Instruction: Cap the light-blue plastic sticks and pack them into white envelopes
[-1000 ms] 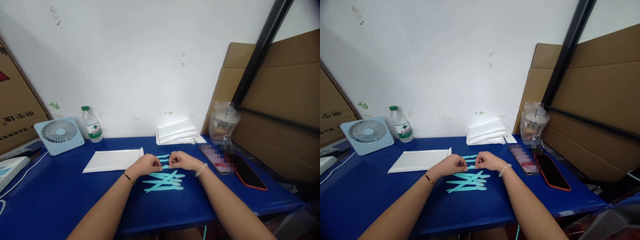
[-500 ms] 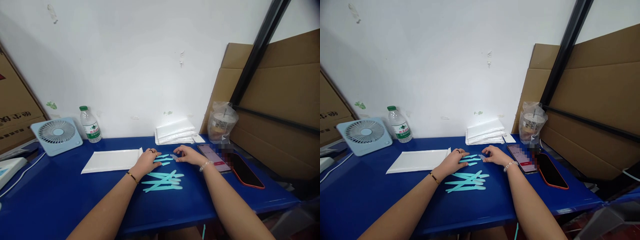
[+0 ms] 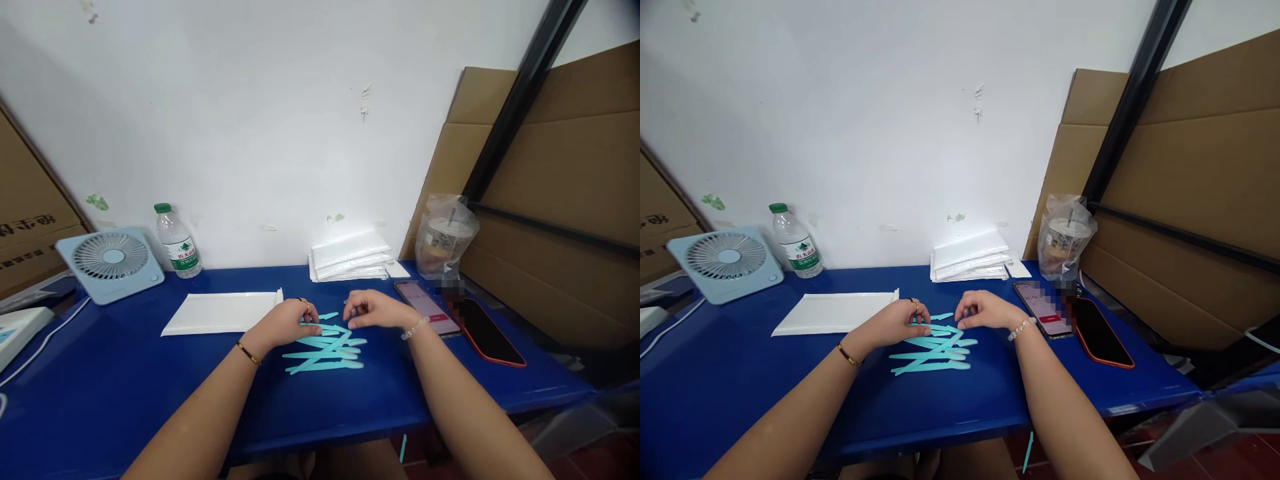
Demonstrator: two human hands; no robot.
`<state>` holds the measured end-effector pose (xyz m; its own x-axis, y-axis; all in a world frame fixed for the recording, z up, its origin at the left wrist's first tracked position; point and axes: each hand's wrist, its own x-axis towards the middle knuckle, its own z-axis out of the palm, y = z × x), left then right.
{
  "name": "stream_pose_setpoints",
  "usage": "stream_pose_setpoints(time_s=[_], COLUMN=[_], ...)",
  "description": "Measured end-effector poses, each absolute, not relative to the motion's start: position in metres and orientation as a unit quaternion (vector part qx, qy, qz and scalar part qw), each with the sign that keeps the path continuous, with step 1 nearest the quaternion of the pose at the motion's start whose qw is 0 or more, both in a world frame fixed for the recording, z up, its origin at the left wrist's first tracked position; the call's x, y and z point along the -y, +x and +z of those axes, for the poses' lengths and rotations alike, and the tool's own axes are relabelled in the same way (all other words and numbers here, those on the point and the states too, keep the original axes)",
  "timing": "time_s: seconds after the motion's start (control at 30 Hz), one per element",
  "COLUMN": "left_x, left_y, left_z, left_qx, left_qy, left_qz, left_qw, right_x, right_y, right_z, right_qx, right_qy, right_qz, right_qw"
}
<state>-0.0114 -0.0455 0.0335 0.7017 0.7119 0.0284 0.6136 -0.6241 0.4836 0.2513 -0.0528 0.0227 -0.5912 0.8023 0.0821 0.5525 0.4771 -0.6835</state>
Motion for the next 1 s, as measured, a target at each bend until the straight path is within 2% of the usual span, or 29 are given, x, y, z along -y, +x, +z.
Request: stream_pose_setpoints(time_s=[0.1, 0.2, 0.43, 0.63, 0.7, 0.87, 1.0], left_x=[0.048, 0.051, 0.048, 0.035, 0.034, 0.041, 0.046], left_y=[-0.011, -0.008, -0.005, -0.015, -0.015, -0.009, -0.002], left_z=[0.036, 0.033, 0.032, 0.030, 0.028, 0.028, 0.027], left_qx=[-0.363, -0.353, -0.368, -0.412, -0.411, -0.361, -0.329], left_qy=[0.894, 0.894, 0.896, 0.888, 0.888, 0.899, 0.913], left_qz=[0.079, 0.059, 0.093, 0.096, 0.101, 0.114, 0.095], left_qw=[0.250, 0.268, 0.231, 0.179, 0.180, 0.222, 0.223], right_x=[0.057, 0.056, 0.054, 0.046, 0.048, 0.056, 0.058], right_y=[0.242, 0.239, 0.246, 0.264, 0.265, 0.254, 0.248], right_z=[0.021, 0.019, 0.024, 0.017, 0.018, 0.019, 0.021], right_qx=[0.853, 0.841, 0.801, 0.765, 0.783, 0.821, 0.821], right_qy=[-0.382, -0.398, -0.447, -0.510, -0.496, -0.446, -0.437], right_qz=[0.328, 0.344, 0.345, 0.323, 0.311, 0.340, 0.345], right_qw=[0.136, 0.123, 0.197, 0.223, 0.209, 0.105, 0.126])
